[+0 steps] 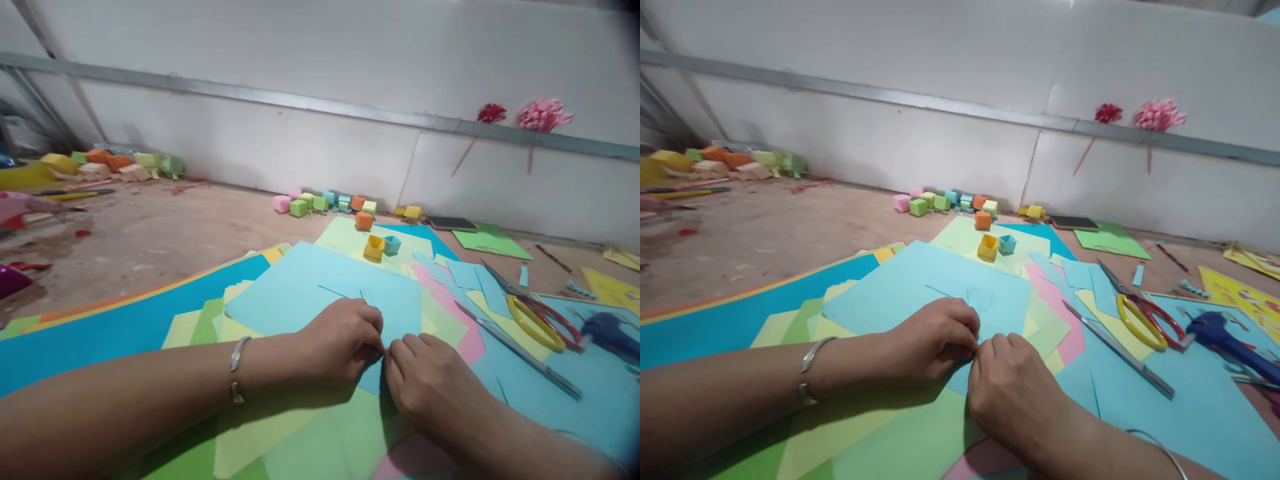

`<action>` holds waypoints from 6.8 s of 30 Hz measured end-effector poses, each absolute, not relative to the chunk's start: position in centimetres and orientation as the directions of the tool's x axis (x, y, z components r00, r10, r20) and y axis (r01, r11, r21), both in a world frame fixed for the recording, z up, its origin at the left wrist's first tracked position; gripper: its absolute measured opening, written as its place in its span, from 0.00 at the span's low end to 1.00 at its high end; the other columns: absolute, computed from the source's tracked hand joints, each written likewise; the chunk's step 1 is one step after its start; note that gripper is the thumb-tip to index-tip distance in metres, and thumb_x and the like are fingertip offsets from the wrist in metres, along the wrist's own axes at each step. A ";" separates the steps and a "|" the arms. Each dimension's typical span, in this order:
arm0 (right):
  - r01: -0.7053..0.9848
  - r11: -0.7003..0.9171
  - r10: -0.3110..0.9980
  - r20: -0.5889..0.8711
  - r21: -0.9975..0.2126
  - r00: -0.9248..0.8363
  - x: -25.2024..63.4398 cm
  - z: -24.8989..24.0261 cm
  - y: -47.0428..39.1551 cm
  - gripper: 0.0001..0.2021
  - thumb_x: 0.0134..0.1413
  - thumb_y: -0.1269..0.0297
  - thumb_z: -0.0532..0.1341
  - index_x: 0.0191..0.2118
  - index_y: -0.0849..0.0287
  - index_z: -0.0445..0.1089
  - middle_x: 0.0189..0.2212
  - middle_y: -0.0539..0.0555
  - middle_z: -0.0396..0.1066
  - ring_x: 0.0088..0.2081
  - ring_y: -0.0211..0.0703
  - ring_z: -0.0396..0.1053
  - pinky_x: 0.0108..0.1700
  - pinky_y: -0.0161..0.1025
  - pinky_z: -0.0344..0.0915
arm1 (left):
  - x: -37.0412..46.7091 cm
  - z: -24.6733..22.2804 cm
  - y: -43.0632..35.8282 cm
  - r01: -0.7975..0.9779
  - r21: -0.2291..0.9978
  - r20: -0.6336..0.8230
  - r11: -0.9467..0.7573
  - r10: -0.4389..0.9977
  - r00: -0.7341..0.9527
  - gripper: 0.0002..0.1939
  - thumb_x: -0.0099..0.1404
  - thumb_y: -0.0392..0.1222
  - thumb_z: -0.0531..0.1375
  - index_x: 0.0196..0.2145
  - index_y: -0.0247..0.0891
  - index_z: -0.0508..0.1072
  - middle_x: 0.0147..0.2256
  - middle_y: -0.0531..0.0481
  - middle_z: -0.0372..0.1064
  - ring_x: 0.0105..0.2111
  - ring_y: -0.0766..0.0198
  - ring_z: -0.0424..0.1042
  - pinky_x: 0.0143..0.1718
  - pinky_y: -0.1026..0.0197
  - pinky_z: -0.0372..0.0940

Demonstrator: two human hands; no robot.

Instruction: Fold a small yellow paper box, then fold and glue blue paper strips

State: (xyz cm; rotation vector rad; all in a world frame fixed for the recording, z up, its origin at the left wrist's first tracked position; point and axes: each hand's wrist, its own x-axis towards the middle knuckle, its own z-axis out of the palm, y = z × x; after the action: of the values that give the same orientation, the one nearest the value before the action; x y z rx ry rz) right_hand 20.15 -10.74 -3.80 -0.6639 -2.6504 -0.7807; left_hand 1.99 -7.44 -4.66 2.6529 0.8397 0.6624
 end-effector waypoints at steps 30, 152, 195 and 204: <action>0.243 0.204 0.965 0.153 -0.948 -0.212 19.2 -3.1 -9.7 0.10 0.54 0.59 0.59 0.27 0.58 0.68 0.23 0.49 0.67 0.27 0.39 0.64 0.29 0.35 0.62 | 3.4 -3.2 -8.9 -0.033 0.999 0.005 0.002 0.974 0.227 0.11 0.56 0.46 0.62 0.28 0.33 0.74 0.23 0.52 0.68 0.20 0.69 0.61 0.21 0.66 0.58; 0.311 0.305 0.936 0.224 -0.900 -0.271 20.1 -4.3 -7.4 0.08 0.55 0.60 0.62 0.32 0.59 0.71 0.27 0.52 0.74 0.29 0.41 0.72 0.32 0.37 0.70 | 3.1 -4.1 -7.5 -0.244 0.902 -0.285 0.356 0.916 0.283 0.09 0.50 0.40 0.70 0.27 0.31 0.77 0.21 0.48 0.73 0.19 0.68 0.70 0.25 0.65 0.64; 0.334 0.361 0.920 0.273 -0.871 -0.280 20.1 -3.7 -8.4 0.06 0.51 0.68 0.62 0.25 0.58 0.68 0.21 0.47 0.67 0.24 0.36 0.65 0.25 0.31 0.63 | 2.8 -3.3 -8.0 -0.040 0.980 -0.171 0.194 0.930 0.325 0.06 0.48 0.37 0.64 0.21 0.33 0.71 0.18 0.50 0.68 0.19 0.67 0.66 0.23 0.63 0.61; 0.216 0.328 0.922 0.261 -0.920 -0.287 19.7 -3.3 -8.3 0.03 0.50 0.68 0.62 0.27 0.57 0.70 0.23 0.47 0.68 0.25 0.34 0.65 0.25 0.30 0.63 | 2.9 -3.2 -8.1 -0.092 0.993 -0.039 0.073 0.944 0.327 0.05 0.50 0.35 0.64 0.26 0.34 0.72 0.24 0.52 0.68 0.23 0.67 0.67 0.26 0.62 0.66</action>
State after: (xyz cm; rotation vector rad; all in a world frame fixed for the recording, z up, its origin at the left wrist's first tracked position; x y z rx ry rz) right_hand 19.73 -8.29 -3.33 -1.0264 -1.7215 1.0165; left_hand 2.93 -8.14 -3.19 1.2320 0.9182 0.9711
